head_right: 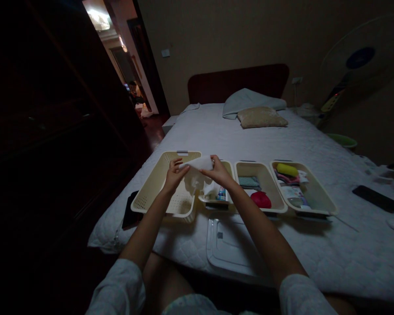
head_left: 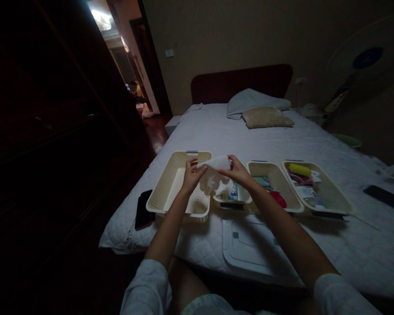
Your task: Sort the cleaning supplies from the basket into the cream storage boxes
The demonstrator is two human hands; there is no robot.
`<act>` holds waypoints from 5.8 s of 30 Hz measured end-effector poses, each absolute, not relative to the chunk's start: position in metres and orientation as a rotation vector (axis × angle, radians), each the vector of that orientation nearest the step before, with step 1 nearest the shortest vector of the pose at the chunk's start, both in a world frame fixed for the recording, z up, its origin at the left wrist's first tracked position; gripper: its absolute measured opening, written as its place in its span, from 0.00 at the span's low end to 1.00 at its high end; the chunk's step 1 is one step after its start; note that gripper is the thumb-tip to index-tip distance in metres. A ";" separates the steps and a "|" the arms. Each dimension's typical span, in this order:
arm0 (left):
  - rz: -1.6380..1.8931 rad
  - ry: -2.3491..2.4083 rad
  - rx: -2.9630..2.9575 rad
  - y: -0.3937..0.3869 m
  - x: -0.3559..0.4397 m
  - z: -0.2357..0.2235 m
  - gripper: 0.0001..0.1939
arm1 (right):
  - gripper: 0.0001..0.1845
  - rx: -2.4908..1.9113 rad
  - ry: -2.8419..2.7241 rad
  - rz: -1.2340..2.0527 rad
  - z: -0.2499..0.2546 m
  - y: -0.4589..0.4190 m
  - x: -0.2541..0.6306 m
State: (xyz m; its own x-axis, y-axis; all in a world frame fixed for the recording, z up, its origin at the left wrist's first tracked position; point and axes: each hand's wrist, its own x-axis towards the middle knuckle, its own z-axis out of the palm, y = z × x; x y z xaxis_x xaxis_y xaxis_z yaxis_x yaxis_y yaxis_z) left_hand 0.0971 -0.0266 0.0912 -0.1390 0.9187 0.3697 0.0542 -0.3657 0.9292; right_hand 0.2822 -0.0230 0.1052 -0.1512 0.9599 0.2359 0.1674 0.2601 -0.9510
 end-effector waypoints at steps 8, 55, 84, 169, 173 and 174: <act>1.443 1.031 1.633 -0.035 0.129 0.111 0.14 | 0.28 -1.002 -1.908 0.438 0.113 -0.036 0.322; 0.958 0.712 1.464 -0.049 0.247 0.097 0.21 | 0.09 -1.011 -1.103 1.219 0.097 -0.098 0.442; 0.791 0.662 1.173 -0.054 0.259 0.100 0.23 | 0.15 -1.296 -1.376 0.907 0.097 -0.093 0.453; 0.471 0.897 2.491 -0.011 0.499 0.022 0.10 | 0.18 -1.990 -1.281 0.380 0.007 -0.094 0.629; 0.448 1.047 2.474 -0.007 0.507 0.020 0.16 | 0.20 -2.134 -1.291 0.345 0.011 -0.092 0.628; 0.446 1.080 2.476 -0.007 0.508 0.020 0.18 | 0.20 -2.165 -1.316 0.335 0.011 -0.091 0.627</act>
